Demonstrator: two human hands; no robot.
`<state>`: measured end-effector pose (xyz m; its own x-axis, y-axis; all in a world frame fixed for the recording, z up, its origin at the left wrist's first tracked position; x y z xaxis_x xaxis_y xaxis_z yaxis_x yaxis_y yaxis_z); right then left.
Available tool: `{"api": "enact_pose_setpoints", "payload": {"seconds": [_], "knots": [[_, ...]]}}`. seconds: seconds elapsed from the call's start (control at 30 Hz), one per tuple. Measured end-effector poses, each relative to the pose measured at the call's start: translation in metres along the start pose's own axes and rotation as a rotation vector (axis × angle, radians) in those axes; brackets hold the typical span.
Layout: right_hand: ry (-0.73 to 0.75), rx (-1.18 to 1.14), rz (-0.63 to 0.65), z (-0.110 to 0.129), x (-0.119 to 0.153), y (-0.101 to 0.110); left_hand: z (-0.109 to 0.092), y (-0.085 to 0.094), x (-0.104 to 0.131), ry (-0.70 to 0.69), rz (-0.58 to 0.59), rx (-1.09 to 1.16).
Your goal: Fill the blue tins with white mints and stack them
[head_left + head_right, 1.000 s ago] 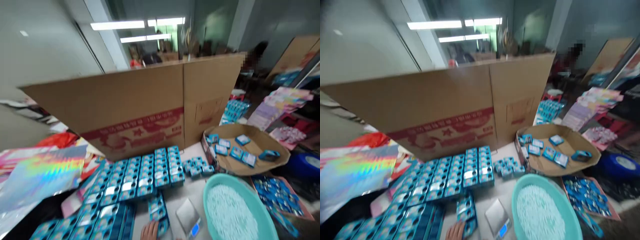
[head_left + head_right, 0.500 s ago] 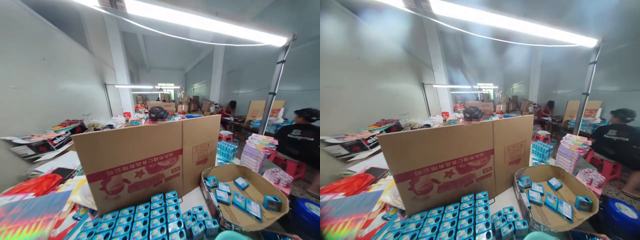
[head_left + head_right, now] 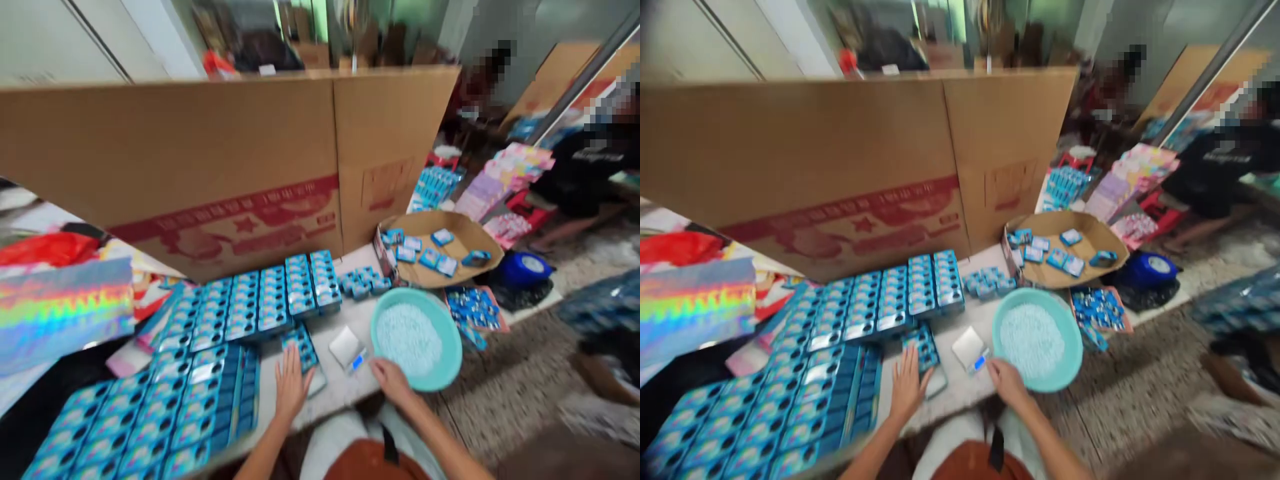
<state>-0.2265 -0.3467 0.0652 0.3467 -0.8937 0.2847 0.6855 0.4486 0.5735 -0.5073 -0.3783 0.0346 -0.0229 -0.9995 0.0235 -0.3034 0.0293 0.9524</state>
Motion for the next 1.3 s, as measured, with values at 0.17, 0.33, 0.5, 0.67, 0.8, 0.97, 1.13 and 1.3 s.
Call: {"api": "enact_pose_setpoints", "payload": {"seconds": [0.17, 0.33, 0.5, 0.67, 0.8, 0.97, 1.13, 1.3], "knots": [[-0.1, -0.057, -0.039, -0.08, 0.038, 0.015, -0.069, -0.008, -0.029, -0.19, -0.051, 0.046], [-0.146, -0.042, -0.138, -0.119, 0.059, 0.036, -0.157, -0.035, -0.111, -0.435, 0.09, 0.015], [-0.164, -0.062, -0.2, -0.135, 0.083, 0.042, -0.178, -0.073, -0.198, -0.194, 0.186, -0.112], [-0.151, -0.049, -0.213, -0.137, 0.089, 0.043, -0.171, -0.102, -0.218, -0.209, 0.204, -0.185], [-0.138, -0.049, -0.193, -0.133, 0.085, 0.044, -0.173, -0.103, -0.215, -0.278, 0.169, -0.167], [-0.122, -0.051, -0.147, -0.129, 0.082, 0.044, -0.182, -0.101, -0.223, -0.298, 0.246, -0.109], [-0.126, -0.044, -0.078, -0.131, 0.076, 0.045, -0.173, -0.065, -0.196, -0.222, 0.166, -0.022], [-0.135, -0.037, -0.045, -0.135, 0.065, 0.051, -0.148, -0.019, -0.115, -0.071, -0.013, 0.17]]}}
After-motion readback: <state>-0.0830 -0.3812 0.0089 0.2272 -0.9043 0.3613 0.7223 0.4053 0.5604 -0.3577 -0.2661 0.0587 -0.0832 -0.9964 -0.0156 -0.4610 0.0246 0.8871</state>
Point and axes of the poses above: each hand's wrist, its own x-axis away from the middle knuckle, its own y-axis out of the back of the hand, z = x × y, the point moved 5 cm from there along -x, towards the middle knuckle, and after that the axes turned 10 degrees about z, right-handed, at the moved point
